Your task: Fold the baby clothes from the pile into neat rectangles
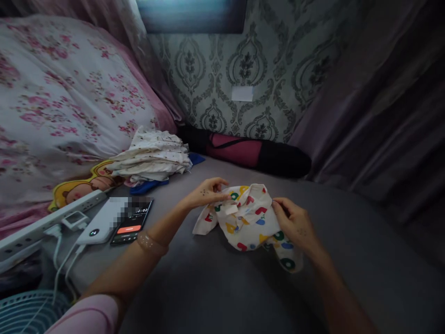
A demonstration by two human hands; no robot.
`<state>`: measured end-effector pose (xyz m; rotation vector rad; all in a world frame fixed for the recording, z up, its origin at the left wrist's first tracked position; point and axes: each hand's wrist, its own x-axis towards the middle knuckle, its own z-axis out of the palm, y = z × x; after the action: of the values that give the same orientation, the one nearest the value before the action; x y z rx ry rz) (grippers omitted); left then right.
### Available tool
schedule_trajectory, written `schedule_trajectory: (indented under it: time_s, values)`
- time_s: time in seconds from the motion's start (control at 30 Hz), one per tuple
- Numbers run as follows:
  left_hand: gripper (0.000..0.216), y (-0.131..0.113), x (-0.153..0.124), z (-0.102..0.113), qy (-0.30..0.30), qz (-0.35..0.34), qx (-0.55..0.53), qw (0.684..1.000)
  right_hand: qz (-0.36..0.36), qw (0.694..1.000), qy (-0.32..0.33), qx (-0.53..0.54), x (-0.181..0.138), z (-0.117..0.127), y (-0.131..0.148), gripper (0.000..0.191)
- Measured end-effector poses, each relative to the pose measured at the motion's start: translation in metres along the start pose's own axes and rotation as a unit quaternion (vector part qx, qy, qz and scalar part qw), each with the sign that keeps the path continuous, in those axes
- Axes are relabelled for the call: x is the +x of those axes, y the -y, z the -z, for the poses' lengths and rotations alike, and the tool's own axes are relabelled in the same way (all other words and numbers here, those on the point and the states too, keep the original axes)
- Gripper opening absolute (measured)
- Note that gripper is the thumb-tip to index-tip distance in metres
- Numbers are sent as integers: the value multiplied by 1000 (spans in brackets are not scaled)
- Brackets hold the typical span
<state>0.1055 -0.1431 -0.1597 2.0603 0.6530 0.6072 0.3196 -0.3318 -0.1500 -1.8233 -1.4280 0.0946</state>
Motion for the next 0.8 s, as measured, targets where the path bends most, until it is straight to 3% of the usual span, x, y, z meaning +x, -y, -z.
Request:
schedule_trajectory:
  time_s: [0.17,0.27,0.33,0.47,0.6,0.7,0.8]
  values:
    - [66,9,-6,-9,46,-44,39,997,-4,1000,20,8,-9,9,-1,30]
    - [67,-3,-14,-15,2,-122,88,989,1,1000,14,-3,-13,13,0,29]
    - [56,-12,-19,-18,-18,-174,170,970,6,1000,11,-8,-14,15,1,29]
    - [18,-15,-19,-18,16,-207,286,935,13,1000,4,-18,-15,20,2,29]
    - [17,-7,-9,-12,15,-161,205,965,10,999,-12,-28,-11,30,-5,28]
    - [22,-11,-1,-3,16,-53,49,997,-4,1000,-14,-12,-3,44,-14,30]
    - [27,-23,6,4,20,34,-83,996,-20,1000,-5,12,9,60,-23,33]
